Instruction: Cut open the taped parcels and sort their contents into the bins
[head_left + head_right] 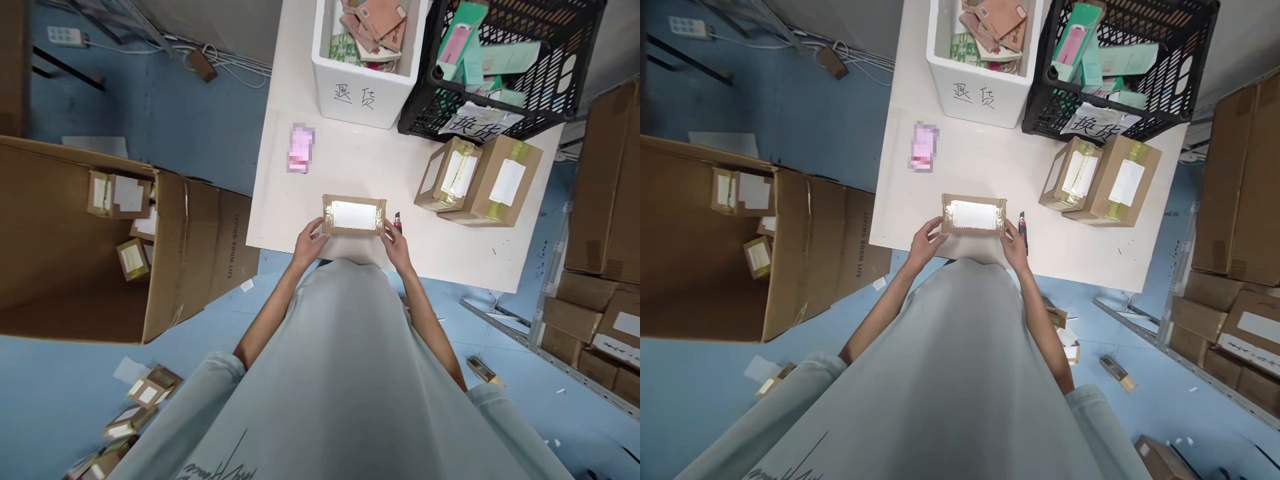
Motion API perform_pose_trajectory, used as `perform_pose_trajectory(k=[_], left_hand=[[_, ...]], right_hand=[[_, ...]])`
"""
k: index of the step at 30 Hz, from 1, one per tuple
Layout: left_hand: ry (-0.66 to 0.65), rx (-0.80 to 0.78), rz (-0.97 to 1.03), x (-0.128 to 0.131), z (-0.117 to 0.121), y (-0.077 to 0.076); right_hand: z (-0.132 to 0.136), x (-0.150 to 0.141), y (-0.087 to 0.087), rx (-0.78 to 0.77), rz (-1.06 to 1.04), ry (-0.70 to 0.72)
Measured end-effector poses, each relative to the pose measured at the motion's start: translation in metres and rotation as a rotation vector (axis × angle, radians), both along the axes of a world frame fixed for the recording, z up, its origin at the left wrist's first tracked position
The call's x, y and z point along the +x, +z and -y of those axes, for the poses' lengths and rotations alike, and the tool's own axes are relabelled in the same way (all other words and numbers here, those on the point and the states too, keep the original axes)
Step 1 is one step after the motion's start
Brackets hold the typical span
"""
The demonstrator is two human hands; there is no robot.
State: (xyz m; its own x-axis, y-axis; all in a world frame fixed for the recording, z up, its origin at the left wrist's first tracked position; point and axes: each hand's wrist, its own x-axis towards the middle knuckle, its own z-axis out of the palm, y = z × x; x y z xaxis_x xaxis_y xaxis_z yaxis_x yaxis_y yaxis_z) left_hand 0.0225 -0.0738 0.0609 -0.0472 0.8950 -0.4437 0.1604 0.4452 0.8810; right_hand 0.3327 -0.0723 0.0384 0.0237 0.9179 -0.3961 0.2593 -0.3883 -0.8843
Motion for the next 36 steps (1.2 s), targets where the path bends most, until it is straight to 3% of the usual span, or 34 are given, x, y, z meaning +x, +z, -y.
perform_pose_trajectory(k=[9, 13, 17, 20, 24, 30, 36], left_hand=[[-0.346, 0.273, -0.138, 0.051, 0.0, 0.047], [-0.439, 0.341, -0.241, 0.064, -0.003, 0.055], [-0.427, 0.339, -0.309, 0.059, -0.001, 0.056], [-0.389, 0.355, -0.365, 0.046, 0.002, 0.047], [-0.278, 0.267, -0.394, 0.022, 0.007, 0.02], [-0.146, 0.124, -0.405, -0.009, 0.017, -0.018], [0.035, 0.028, -0.408, -0.037, 0.016, -0.031]], right_hand=[[-0.008, 0.056, -0.028, -0.021, 0.143, -0.136], [-0.01, 0.062, -0.029, -0.04, 0.135, -0.132], [-0.01, 0.055, -0.024, -0.034, 0.157, -0.115], [-0.009, 0.044, -0.016, -0.015, 0.172, -0.064], [-0.01, 0.02, -0.002, 0.022, 0.176, 0.047], [-0.008, -0.014, 0.034, 0.154, 0.18, 0.2], [-0.004, -0.062, 0.076, 0.272, 0.041, 0.418]])
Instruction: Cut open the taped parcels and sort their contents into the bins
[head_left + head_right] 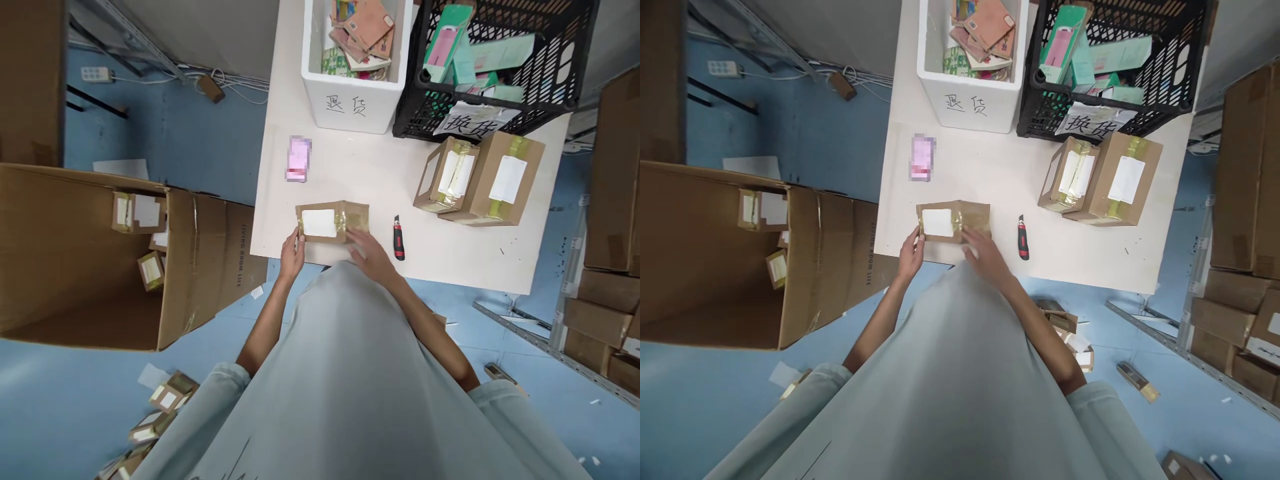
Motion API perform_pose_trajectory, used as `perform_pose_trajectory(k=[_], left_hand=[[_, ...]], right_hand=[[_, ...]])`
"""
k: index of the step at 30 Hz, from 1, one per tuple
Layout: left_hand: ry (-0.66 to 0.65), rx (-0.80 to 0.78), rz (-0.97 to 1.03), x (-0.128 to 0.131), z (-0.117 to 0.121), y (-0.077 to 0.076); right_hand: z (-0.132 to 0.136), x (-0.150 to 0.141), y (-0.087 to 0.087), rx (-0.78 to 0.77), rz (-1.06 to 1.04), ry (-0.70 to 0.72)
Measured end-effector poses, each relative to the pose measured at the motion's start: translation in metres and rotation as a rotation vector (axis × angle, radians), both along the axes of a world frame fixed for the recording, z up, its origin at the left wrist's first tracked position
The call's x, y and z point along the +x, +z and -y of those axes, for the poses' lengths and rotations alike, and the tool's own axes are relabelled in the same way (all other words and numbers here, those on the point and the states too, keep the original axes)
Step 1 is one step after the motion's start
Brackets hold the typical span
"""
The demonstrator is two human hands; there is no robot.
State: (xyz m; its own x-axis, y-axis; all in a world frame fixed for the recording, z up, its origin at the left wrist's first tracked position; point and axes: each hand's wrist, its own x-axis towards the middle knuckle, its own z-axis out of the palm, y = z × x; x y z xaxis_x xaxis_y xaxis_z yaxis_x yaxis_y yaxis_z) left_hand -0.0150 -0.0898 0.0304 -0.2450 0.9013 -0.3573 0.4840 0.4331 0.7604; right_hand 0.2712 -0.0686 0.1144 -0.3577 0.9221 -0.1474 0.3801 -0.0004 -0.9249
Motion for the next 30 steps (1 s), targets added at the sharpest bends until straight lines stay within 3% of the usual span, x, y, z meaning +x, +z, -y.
perform_pose_trajectory(k=[3, 6, 13, 18, 26, 28, 30], left_hand=[[0.075, -0.05, 0.031, -0.009, -0.007, 0.003], [0.149, -0.059, 0.026, -0.006, -0.016, 0.01], [0.18, -0.079, 0.053, 0.04, -0.029, 0.024], [0.124, -0.063, 0.047, 0.062, -0.021, 0.036], [0.049, -0.172, -0.087, 0.05, -0.004, 0.038], [0.008, -0.121, -0.202, 0.059, -0.011, 0.038], [-0.063, 0.02, -0.282, 0.078, -0.027, 0.04]], right_hand=[[-0.004, -0.019, 0.006, -0.015, -0.015, 0.034], [-0.014, -0.019, -0.003, -0.015, 0.01, -0.07], [-0.036, 0.048, -0.058, -0.109, 0.122, -0.322], [-0.019, 0.08, -0.084, -0.213, 0.024, -0.428], [0.027, 0.063, -0.087, -0.238, 0.014, -0.384], [0.025, 0.077, -0.082, -0.229, 0.006, -0.382], [0.019, 0.109, -0.073, -0.141, 0.024, -0.488]])
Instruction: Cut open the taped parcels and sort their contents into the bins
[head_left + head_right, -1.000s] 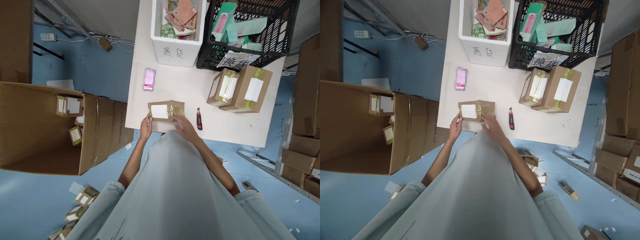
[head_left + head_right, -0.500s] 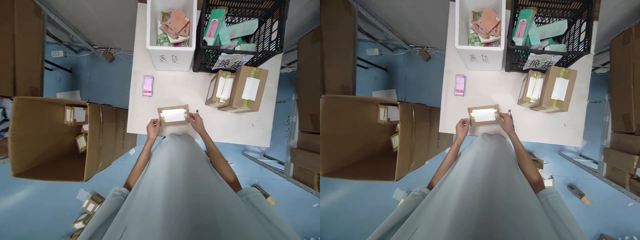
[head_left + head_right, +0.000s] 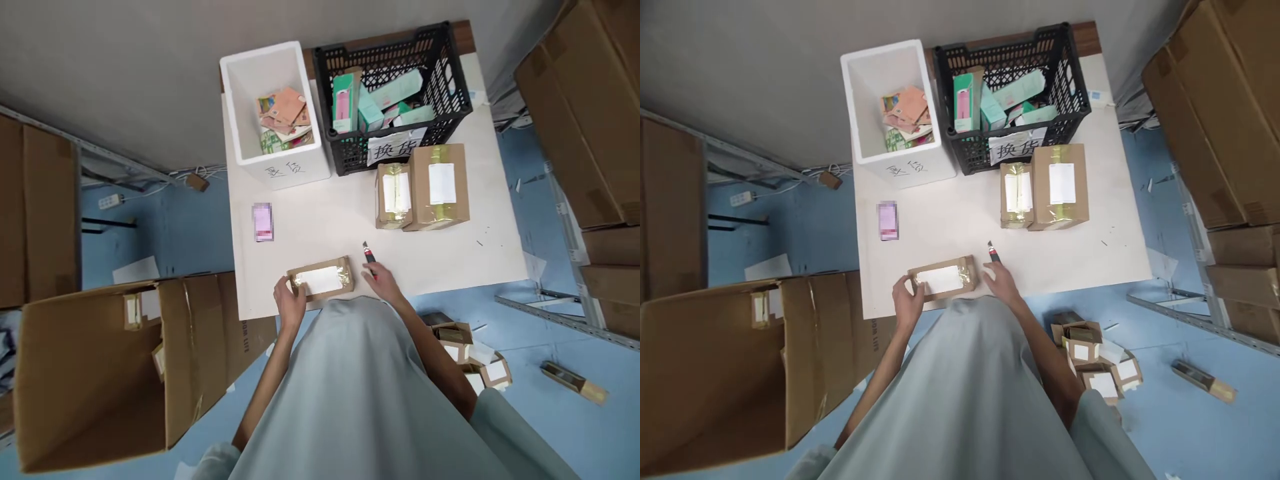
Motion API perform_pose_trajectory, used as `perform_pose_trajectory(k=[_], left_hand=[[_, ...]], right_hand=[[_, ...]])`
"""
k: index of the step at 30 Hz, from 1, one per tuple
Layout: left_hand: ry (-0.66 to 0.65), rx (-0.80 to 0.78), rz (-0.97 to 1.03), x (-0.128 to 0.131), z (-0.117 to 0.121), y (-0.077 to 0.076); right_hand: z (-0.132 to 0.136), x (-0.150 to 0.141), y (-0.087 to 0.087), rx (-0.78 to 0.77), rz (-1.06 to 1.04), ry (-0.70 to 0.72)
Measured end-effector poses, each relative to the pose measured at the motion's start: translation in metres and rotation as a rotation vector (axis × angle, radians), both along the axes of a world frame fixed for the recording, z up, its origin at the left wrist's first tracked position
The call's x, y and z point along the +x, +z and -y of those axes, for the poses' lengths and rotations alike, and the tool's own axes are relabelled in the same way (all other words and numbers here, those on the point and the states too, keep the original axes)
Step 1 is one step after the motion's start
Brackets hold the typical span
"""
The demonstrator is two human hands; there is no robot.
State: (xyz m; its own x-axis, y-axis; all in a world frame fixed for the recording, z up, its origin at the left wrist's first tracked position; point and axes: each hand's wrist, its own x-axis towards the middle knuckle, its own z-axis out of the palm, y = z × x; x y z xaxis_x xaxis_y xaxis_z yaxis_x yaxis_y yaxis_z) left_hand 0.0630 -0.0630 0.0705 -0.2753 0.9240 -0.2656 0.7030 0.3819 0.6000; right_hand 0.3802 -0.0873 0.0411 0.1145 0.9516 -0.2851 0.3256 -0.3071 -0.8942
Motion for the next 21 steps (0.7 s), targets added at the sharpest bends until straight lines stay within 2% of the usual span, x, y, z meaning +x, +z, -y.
perform_pose_trajectory(k=[2, 5, 7, 9, 12, 14, 17, 21], left_hand=[[-0.123, 0.113, 0.016, 0.029, -0.024, 0.004], [-0.309, 0.159, 0.163, 0.091, -0.071, 0.006], [-0.399, 0.099, 0.304, 0.14, -0.102, 0.005], [-0.476, -0.001, 0.421, 0.188, -0.127, 0.001], [-0.557, -0.104, 0.443, 0.247, -0.147, -0.009], [-0.559, -0.117, 0.411, 0.269, -0.148, -0.017], [-0.528, -0.085, 0.395, 0.274, -0.138, -0.025], [-0.487, -0.046, 0.408, 0.251, -0.122, -0.028]], right_hand=[[-0.01, 0.049, 0.012, 0.128, 0.127, -0.205], [-0.029, 0.135, 0.026, 0.261, 0.39, -0.54], [-0.043, 0.184, 0.026, 0.232, 0.462, -0.653], [-0.055, 0.217, 0.021, 0.109, 0.39, -0.718], [-0.068, 0.235, 0.009, -0.019, 0.186, -0.719], [-0.07, 0.234, 0.003, -0.021, 0.101, -0.71], [-0.066, 0.227, 0.002, -0.001, 0.068, -0.709], [-0.065, 0.213, 0.006, 0.017, 0.031, -0.631]])
